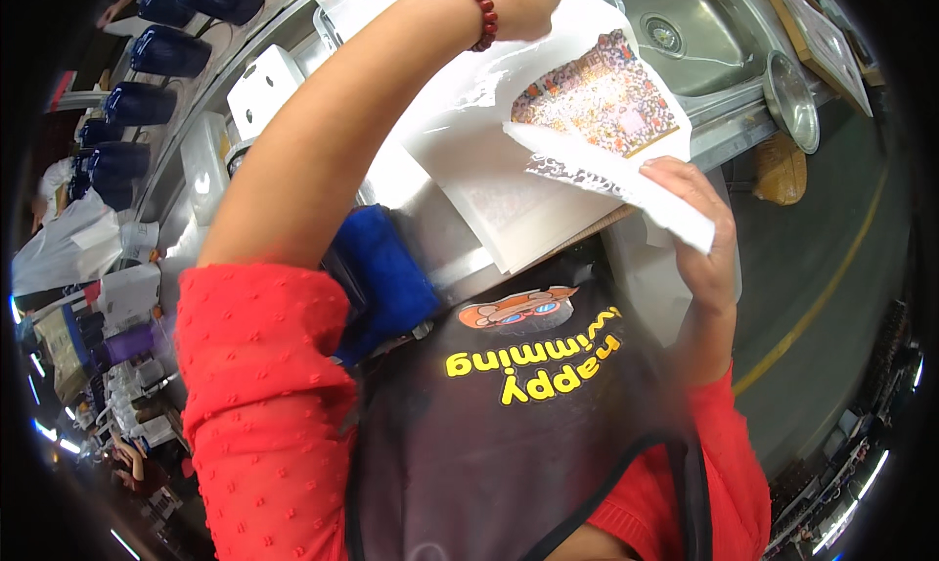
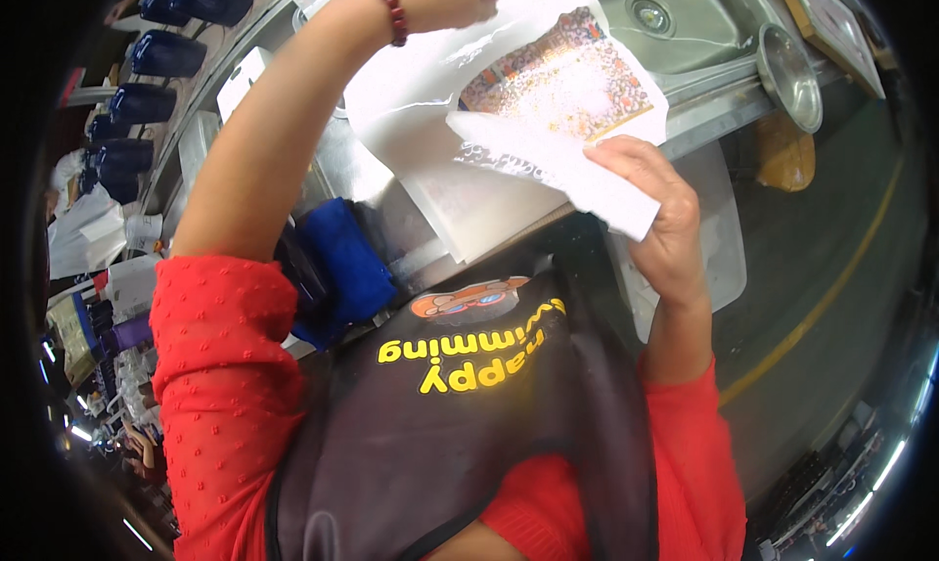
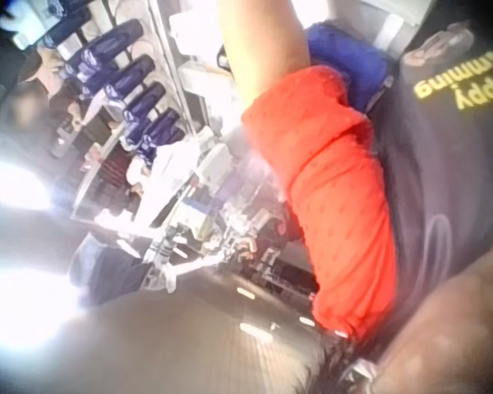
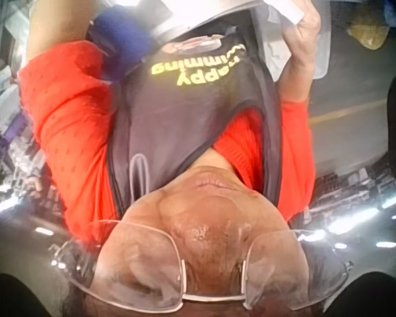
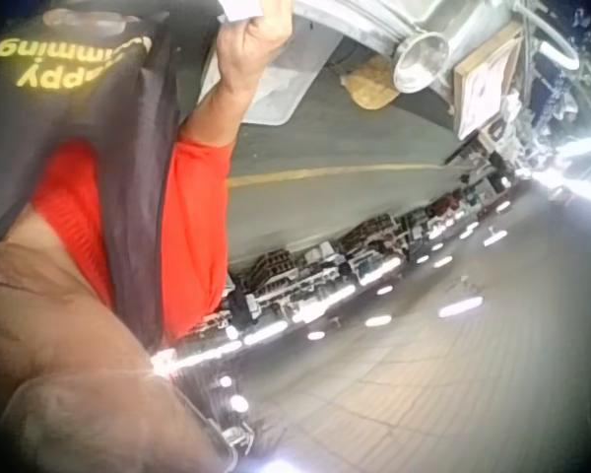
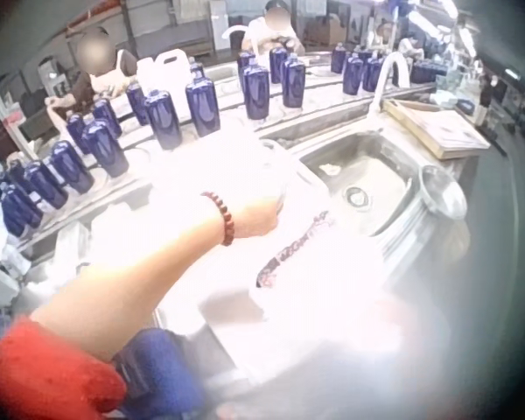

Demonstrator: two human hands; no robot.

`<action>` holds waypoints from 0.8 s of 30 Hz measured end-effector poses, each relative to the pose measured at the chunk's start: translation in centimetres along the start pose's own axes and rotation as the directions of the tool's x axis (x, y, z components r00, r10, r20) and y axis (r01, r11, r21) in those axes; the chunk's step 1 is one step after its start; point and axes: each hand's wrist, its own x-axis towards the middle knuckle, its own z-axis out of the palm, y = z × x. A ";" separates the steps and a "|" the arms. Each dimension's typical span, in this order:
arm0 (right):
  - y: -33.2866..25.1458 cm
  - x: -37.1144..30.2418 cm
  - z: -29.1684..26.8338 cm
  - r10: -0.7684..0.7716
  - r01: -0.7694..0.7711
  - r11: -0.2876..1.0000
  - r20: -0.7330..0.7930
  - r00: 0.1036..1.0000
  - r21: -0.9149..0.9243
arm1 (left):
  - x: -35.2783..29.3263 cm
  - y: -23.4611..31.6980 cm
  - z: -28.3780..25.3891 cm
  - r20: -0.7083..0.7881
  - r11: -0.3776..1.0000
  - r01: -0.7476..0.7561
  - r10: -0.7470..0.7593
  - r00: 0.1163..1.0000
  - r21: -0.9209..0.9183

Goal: The person applies decorative stickers to a blue cylindrical container. They peel stickers from a sheet, position them on the container, and smooth them with a small tool. The container is rotated to apply multiple stickers around its surface.

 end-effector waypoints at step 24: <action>9.9 -6.8 -16.2 0.640 0.105 0.391 -0.352 0.683 0.914 | -11.8 7.3 5.5 0.203 0.998 0.007 -0.019 0.979 0.058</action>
